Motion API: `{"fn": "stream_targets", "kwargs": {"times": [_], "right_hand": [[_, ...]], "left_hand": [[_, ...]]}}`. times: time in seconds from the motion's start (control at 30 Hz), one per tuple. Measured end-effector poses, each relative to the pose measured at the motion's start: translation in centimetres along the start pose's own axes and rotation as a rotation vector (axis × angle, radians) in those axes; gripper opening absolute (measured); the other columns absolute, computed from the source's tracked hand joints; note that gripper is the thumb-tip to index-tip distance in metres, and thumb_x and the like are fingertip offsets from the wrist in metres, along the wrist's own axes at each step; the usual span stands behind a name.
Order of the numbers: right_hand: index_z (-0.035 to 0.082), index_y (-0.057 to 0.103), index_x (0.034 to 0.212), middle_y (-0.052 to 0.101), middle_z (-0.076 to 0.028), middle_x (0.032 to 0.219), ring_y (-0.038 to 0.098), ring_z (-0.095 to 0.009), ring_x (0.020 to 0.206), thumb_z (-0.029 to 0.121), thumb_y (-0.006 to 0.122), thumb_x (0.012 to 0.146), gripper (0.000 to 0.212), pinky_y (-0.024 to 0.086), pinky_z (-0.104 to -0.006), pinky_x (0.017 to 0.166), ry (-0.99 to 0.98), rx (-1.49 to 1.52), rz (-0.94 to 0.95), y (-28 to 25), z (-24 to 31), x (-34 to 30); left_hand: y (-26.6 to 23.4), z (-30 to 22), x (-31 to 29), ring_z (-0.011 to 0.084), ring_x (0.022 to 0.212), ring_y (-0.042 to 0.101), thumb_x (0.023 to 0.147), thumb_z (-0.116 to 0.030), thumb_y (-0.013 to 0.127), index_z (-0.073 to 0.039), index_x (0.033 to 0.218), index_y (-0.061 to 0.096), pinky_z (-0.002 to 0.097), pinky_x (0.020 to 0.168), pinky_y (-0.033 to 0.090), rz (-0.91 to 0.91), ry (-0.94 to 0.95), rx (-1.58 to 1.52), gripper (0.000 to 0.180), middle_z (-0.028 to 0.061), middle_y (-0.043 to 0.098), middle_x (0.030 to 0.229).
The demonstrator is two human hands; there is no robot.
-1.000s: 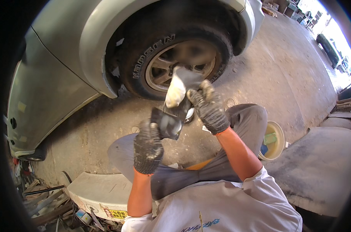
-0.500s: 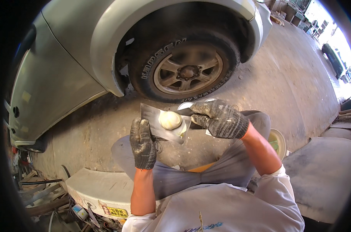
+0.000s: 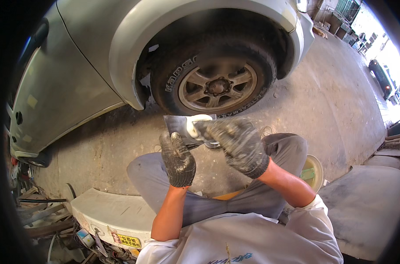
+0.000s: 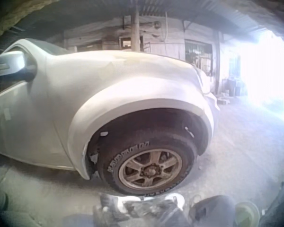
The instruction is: The person sits on the floor and mixes a white paste with a yellow hardener on a metal mixing board using a putty knife. They scoop the white paste from a can, add the yellow hardener, and blend the two components together into a uniform mixture.
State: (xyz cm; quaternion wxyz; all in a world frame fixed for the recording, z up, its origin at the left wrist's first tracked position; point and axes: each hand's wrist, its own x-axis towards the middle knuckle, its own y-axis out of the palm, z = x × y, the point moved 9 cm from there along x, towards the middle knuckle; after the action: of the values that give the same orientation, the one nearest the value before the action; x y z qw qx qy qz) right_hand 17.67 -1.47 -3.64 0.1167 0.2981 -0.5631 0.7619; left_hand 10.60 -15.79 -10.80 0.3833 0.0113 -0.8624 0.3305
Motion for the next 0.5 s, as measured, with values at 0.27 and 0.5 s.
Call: {"fn": "stream_targets", "kwargs": {"times": [0.27, 0.5], "right_hand": [[0.010, 0.066, 0.111, 0.064, -0.011, 0.108, 0.060, -0.030, 0.101, 0.006, 0.063, 0.069, 0.042, 0.048, -0.0407, 0.086, 0.124, 0.317, -0.121, -1.5, -4.3, 0.7], [0.012, 0.066, 0.112, 0.063, -0.012, 0.113, 0.057, -0.031, 0.107, 0.009, 0.066, 0.071, 0.041, 0.043, -0.0415, 0.097, 0.174, 0.359, 0.140, -0.1, -6.2, -0.4]], "left_hand": [[1.3, 2.8, 0.7, 0.0147, 0.084, 0.057, 0.099, -0.013, 0.047, 0.001, 0.111, 0.055, 0.0285, 0.074, 0.049, 0.137, -0.255, -0.432, 0.020, 0.0086, 0.060, 0.096], [-2.3, -1.1, 0.4, 0.0294, 0.114, 0.053, 0.096, -0.010, 0.052, 0.002, 0.130, 0.048, 0.0384, 0.095, 0.046, -0.103, 0.391, 0.205, 0.036, 0.0216, 0.052, 0.127]]}}
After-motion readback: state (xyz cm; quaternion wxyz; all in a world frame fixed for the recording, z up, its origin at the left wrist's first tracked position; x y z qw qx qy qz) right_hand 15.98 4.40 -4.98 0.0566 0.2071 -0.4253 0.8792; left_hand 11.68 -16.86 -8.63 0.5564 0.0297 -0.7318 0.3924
